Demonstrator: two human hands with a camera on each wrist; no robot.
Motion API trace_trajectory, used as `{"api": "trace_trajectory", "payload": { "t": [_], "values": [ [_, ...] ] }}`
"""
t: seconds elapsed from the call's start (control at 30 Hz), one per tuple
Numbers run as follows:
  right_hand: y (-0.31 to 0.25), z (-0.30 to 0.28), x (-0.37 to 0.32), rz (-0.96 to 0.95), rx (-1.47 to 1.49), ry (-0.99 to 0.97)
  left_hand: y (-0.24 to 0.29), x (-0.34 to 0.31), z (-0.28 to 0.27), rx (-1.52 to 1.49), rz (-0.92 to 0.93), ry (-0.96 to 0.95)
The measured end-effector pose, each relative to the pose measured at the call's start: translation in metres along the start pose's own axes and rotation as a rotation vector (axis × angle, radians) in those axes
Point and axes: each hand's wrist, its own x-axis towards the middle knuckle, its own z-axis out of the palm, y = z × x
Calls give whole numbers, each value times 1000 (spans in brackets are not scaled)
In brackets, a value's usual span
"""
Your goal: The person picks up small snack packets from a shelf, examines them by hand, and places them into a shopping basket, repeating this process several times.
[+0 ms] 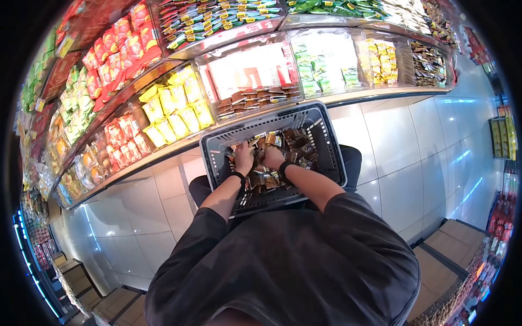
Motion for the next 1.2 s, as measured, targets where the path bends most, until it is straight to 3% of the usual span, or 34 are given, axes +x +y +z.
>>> {"api": "trace_trajectory", "payload": {
  "t": [0.07, 0.13, 0.2, 0.23, 0.33, 0.4, 0.43, 0.47, 0.53, 0.57, 0.63, 0.73, 0.77, 0.8, 0.87, 0.93, 0.97, 1.0, 1.07, 1.13, 1.2],
  "values": [
    [-18, -43, -13, -46, 68, 30, -3, 3, 2, -43, -16, 69],
    [-18, -65, -12, -98, 65, 1, 9, 3, -18, 36, -149, -26],
    [2, -62, 1, -152, -156, 133, 19, 6, -35, 45, -207, -11],
    [6, -66, 6, -115, -322, 30, 21, 12, -40, -26, -265, -11],
    [34, -46, 24, -180, -294, 18, 37, 11, -64, -233, -391, 1],
    [35, -49, 19, -166, -218, -39, 36, 8, -71, -886, -481, -106],
    [30, -53, 15, -163, -195, -53, 49, 2, -88, -1069, -488, -170],
    [26, -57, 11, -159, -171, -68, 61, -5, -105, -1063, -484, -163],
    [40, -41, 21, -223, -213, -40, 72, -19, -123, -1324, -560, -165],
    [44, -37, 21, -213, -201, -24, 72, -25, -129, -1330, -467, -177],
    [36, -48, 12, -198, -192, 2, 69, -36, -138, -1310, -466, -209],
    [5, -92, -16, -466, -8, -84, 61, -50, -139, -1258, -453, -226],
    [-18, -114, -36, -586, 84, -21, 62, -52, -143, -1212, -546, -257],
    [-41, -134, -56, -590, 81, -20, 62, -57, -146, -1165, -643, -285],
    [-83, -170, -91, -739, 322, -107, 69, -63, -149, -1203, -636, -325],
    [-119, -198, -130, -781, 283, -154, 105, -76, -178, -1431, -631, -570],
    [-132, -207, -144, -819, 240, -198, 92, -75, -164, -1500, -562, -695],
    [-140, -213, -152, -813, 240, -197, 97, -79, -170, -1501, -564, -701],
    [-151, -221, -167, -912, 91, -223, 119, -89, -191, -1588, -317, -973],
    [-159, -231, -180, -896, 63, -234, 127, -97, -195, -1619, -326, -994],
    [-168, -237, -191, -926, 186, 2, 129, -102, -201, -1604, -192, -903]
  ]
}}
